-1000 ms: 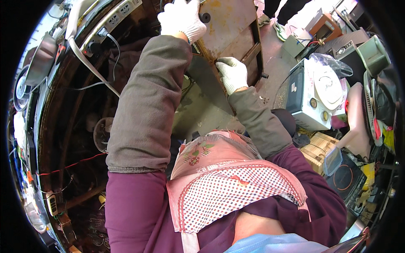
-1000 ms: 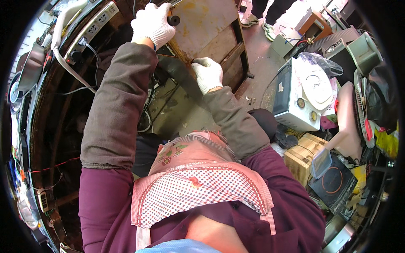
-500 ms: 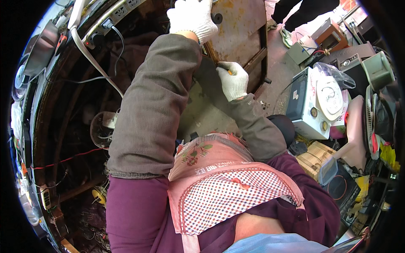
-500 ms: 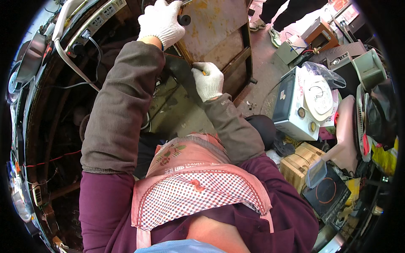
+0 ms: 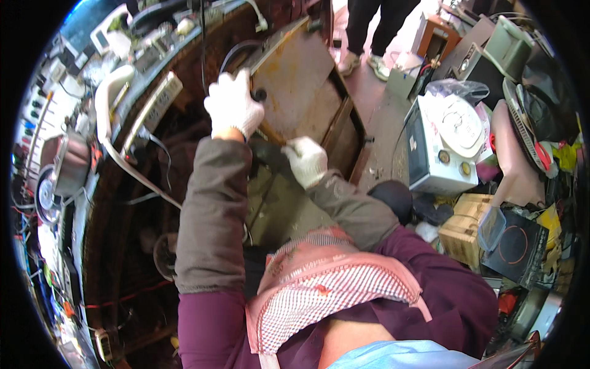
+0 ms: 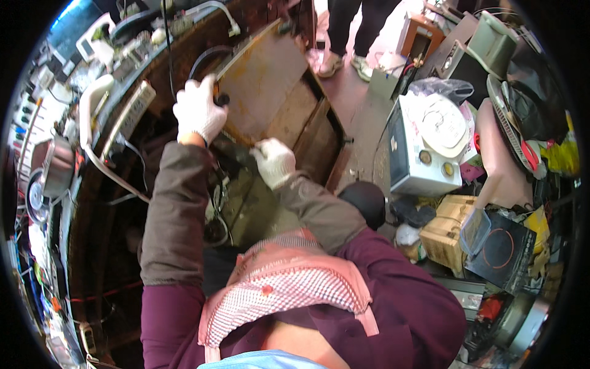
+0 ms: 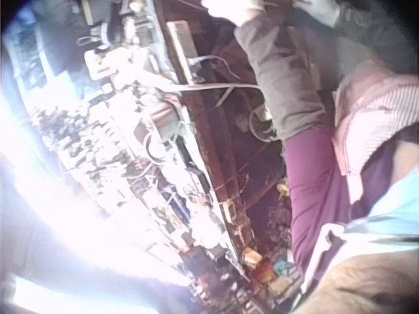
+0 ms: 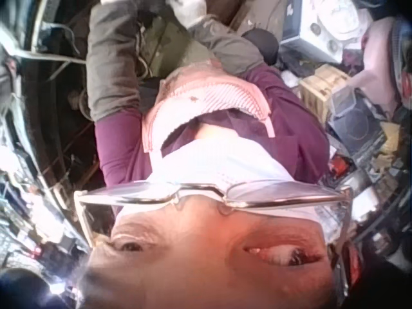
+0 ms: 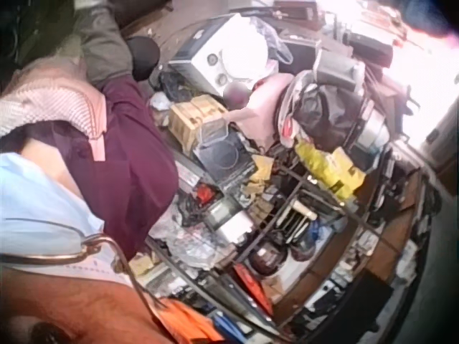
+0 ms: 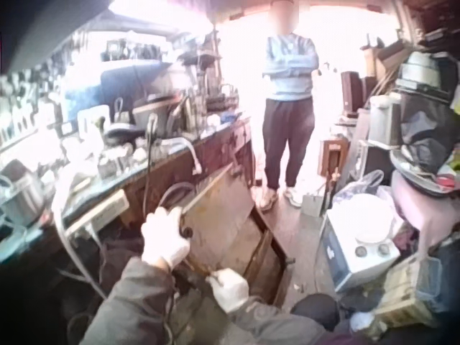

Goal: The person uses a screwdriver to remove screws from a metal casing, then lifts and repositions the casing to access internal components. They continue to unscrew and adjust the casing while working in a cluttered workshop environment.

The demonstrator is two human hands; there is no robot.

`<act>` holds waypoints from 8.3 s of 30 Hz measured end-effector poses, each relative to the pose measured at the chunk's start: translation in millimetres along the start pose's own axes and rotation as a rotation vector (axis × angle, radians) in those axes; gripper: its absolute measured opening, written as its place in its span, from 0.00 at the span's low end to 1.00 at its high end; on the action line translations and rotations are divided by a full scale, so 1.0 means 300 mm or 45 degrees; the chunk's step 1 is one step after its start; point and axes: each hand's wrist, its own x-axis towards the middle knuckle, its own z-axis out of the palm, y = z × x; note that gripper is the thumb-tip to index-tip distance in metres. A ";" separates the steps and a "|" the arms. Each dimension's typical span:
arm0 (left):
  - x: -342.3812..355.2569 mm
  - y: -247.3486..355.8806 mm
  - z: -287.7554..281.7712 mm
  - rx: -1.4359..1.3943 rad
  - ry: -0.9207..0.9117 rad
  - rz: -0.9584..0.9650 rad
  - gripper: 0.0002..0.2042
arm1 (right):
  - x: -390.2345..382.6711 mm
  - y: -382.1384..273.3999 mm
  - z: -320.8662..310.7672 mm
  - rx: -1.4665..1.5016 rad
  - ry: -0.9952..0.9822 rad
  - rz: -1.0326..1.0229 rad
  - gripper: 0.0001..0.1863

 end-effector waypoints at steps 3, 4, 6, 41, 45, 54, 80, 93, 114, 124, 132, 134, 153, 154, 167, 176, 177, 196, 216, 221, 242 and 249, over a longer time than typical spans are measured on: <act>0.004 0.021 -0.026 -0.043 -0.099 -0.013 0.38 | 0.012 -0.011 -0.047 -0.110 -0.170 0.082 0.14; -0.007 0.024 -0.027 -0.039 -0.112 -0.009 0.38 | 0.013 -0.013 -0.057 -0.112 -0.202 0.085 0.15; -0.002 0.011 -0.025 -0.026 -0.077 -0.017 0.38 | 0.020 -0.060 -0.036 0.096 -0.040 0.278 0.16; 0.012 0.013 0.000 0.049 -0.114 -0.004 0.38 | 0.068 -0.013 -0.042 0.042 -0.175 0.645 0.18; 0.014 0.001 0.019 0.075 -0.082 0.010 0.37 | 0.128 -0.011 -0.107 0.726 0.102 1.040 0.20; 0.004 -0.012 0.014 0.070 -0.069 0.010 0.35 | 0.137 -0.193 -0.366 0.964 0.201 0.667 0.15; -0.003 -0.018 0.036 0.061 0.018 0.075 0.33 | 0.018 -0.120 -0.341 0.518 0.027 0.722 0.15; -0.006 -0.001 -0.003 -0.030 -0.016 0.034 0.33 | 0.115 -0.118 -0.423 0.024 -0.399 0.645 0.29; -0.039 0.023 -0.048 -0.025 0.025 0.023 0.31 | 0.086 -0.180 -0.456 -0.106 -0.370 0.119 0.20; -0.024 0.002 -0.055 -0.083 -0.045 -0.006 0.27 | 0.105 -0.164 -0.421 -0.143 -0.347 0.094 0.21; -0.028 0.028 -0.073 -0.067 -0.127 -0.058 0.28 | 0.077 -0.153 -0.439 -0.101 -0.444 0.093 0.26; -0.023 0.035 -0.071 -0.068 -0.128 -0.053 0.27 | 0.085 -0.095 -0.422 0.048 -0.461 0.450 0.26; -0.012 0.023 -0.009 -0.028 0.002 0.037 0.22 | 0.104 -0.108 -0.426 0.229 -0.484 0.765 0.21; -0.009 0.021 -0.008 -0.027 -0.003 0.037 0.22 | 0.098 -0.113 -0.425 0.174 -0.422 0.677 0.21; -0.013 0.015 -0.005 -0.027 0.007 0.048 0.22 | 0.105 -0.155 -0.419 -0.173 -0.434 0.326 0.20; -0.003 0.016 -0.013 0.065 -0.089 -0.053 0.30 | 0.102 -0.128 -0.442 -0.067 -0.525 0.275 0.27; -0.009 0.008 -0.008 0.003 -0.027 0.007 0.24 | 0.121 -0.136 -0.441 -0.085 -0.570 0.336 0.27; -0.012 -0.020 0.091 -0.044 0.350 0.279 0.31 | -0.124 0.782 -1.143 1.027 0.663 1.323 0.11; -0.050 0.045 0.222 -0.401 0.596 -0.082 0.24 | -0.684 1.675 -0.577 -0.636 -0.812 1.255 0.16; -0.080 0.044 0.208 -0.368 0.571 -0.101 0.25 | -0.625 1.575 -0.578 -0.512 -0.287 1.411 0.12; -0.084 0.056 0.193 -0.155 0.576 0.045 0.27 | 0.813 0.962 -0.208 1.529 0.028 1.174 0.14; -0.082 0.054 0.204 -0.258 0.600 0.069 0.29 | 0.789 0.929 -0.118 1.774 0.131 1.165 0.06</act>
